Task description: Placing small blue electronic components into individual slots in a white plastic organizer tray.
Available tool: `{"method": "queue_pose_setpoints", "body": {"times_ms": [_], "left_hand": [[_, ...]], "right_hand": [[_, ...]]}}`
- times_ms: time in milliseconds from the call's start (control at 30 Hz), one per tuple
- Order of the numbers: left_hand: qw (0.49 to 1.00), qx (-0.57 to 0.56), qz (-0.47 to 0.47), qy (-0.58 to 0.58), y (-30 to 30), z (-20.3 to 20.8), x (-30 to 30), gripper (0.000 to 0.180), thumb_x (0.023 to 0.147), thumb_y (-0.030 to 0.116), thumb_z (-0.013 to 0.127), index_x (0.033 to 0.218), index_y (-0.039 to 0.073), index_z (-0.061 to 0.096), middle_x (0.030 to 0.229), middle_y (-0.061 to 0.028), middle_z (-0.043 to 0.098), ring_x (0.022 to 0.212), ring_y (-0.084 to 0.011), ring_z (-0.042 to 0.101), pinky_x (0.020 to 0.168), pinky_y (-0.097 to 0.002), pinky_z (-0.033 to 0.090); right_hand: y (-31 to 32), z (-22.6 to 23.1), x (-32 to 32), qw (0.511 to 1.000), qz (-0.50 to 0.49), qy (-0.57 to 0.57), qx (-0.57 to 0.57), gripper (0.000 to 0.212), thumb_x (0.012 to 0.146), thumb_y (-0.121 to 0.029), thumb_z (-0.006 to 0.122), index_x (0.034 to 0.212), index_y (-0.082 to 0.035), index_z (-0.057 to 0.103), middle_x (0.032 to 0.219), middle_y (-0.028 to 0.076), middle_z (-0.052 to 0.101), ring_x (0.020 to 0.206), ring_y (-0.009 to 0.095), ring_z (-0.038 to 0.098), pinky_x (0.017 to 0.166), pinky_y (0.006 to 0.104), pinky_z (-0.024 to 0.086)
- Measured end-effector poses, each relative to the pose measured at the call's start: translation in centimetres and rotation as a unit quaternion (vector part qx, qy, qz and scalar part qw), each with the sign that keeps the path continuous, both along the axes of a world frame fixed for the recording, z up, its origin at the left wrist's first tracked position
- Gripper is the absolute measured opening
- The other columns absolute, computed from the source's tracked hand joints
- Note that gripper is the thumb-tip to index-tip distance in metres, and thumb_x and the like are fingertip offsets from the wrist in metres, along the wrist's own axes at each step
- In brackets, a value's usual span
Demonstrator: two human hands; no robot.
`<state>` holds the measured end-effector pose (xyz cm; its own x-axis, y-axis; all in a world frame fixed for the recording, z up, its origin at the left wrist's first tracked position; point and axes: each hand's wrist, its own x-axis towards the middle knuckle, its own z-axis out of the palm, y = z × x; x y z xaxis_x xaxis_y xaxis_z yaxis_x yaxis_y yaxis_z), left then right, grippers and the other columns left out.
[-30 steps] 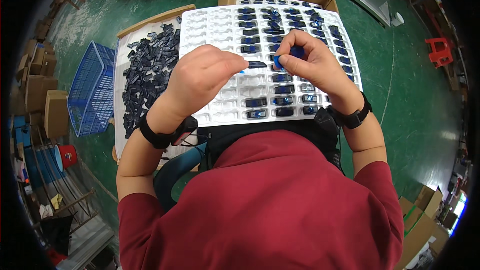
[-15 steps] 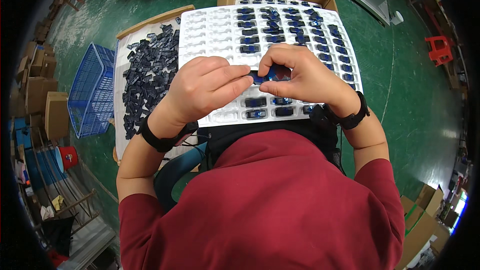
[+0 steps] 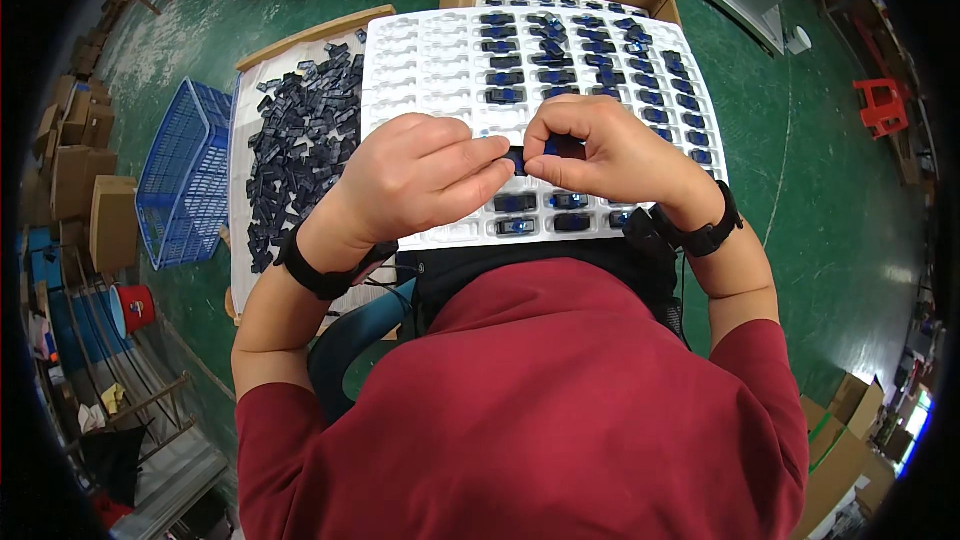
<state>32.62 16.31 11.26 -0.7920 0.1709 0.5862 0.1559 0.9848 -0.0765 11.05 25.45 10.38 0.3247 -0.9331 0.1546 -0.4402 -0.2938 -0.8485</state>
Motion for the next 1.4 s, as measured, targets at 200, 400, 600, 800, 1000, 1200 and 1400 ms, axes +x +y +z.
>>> {"method": "queue_pose_setpoints", "body": {"times_ms": [200,400,600,800,1000,1200,1400], "left_hand": [[0.999,-0.038,0.014,0.022,-0.9,0.7,1.6,0.021,0.067,0.011,0.063,0.088,0.009,0.068,0.094,-0.0037,0.067,0.073,-0.0162,0.058,0.059,-0.0263,0.047],[0.966,0.152,0.177,-0.112,-4.1,-0.1,9.0,0.01,0.075,0.011,0.065,0.084,0.007,0.067,0.084,-0.0053,0.065,0.078,-0.0262,0.059,0.069,-0.0335,0.048],[0.713,0.465,0.328,-0.409,-3.7,-5.3,19.8,0.017,0.071,0.008,0.071,0.087,0.002,0.067,0.076,-0.0108,0.065,0.069,-0.0197,0.063,0.063,-0.0298,0.048],[0.633,0.512,0.287,-0.505,-2.1,-10.0,22.7,0.025,0.066,0.011,0.072,0.091,0.006,0.069,0.079,-0.0098,0.068,0.073,-0.0213,0.065,0.066,-0.0313,0.05],[0.753,0.466,0.308,-0.347,-3.1,-5.4,14.1,0.023,0.073,0.011,0.068,0.093,0.001,0.066,0.085,-0.0117,0.065,0.076,-0.0238,0.062,0.068,-0.0326,0.048],[0.903,0.259,0.029,-0.341,-1.1,-5.2,3.2,0.022,0.073,0.012,0.065,0.094,0.008,0.064,0.09,-0.0089,0.061,0.092,-0.0298,0.056,0.079,-0.0385,0.045],[0.943,0.016,-0.095,-0.319,0.3,-8.4,-2.7,0.014,0.076,0.013,0.053,0.088,0.011,0.061,0.088,-0.0015,0.055,0.087,-0.019,0.054,0.074,-0.0315,0.045]], "right_hand": [[-0.5,-0.9,0.8,0.97,-0.159,-0.159,0.093,0.011,0.087,-0.016,0.058,0.085,-0.005,0.059,0.07,-0.002,0.053,0.064,0.006,0.046,0.055,0.0218,0.038],[0.1,-1.3,-1.5,0.929,-0.166,-0.292,0.158,0.011,0.092,-0.019,0.054,0.085,-0.01,0.05,0.071,-0.003,0.049,0.061,0.003,0.041,0.053,0.0173,0.031],[0.1,-1.7,-1.8,0.932,-0.167,-0.266,0.179,0.011,0.09,-0.018,0.056,0.086,-0.009,0.05,0.079,0.002,0.058,0.062,0.004,0.044,0.055,0.017,0.034],[-0.2,-0.9,-1.5,0.955,-0.147,-0.191,0.175,0.011,0.083,-0.014,0.06,0.086,-0.006,0.053,0.082,0.004,0.063,0.063,0.003,0.049,0.056,0.0171,0.039],[0.2,-1.1,-1.8,0.94,-0.134,-0.244,0.197,0.017,0.083,-0.01,0.055,0.099,-0.005,0.058,0.082,0.001,0.058,0.074,0.006,0.055,0.062,0.0182,0.042],[0.5,-0.9,-2.2,0.944,-0.122,-0.229,0.205,0.015,0.083,-0.009,0.052,0.095,-0.005,0.06,0.08,0.0,0.06,0.071,0.003,0.052,0.062,0.0168,0.041],[0.8,-1.3,-3.1,0.945,-0.126,-0.237,0.186,0.016,0.082,-0.009,0.051,0.094,-0.004,0.06,0.081,0.0,0.06,0.073,0.004,0.053,0.063,0.0175,0.042]]}}
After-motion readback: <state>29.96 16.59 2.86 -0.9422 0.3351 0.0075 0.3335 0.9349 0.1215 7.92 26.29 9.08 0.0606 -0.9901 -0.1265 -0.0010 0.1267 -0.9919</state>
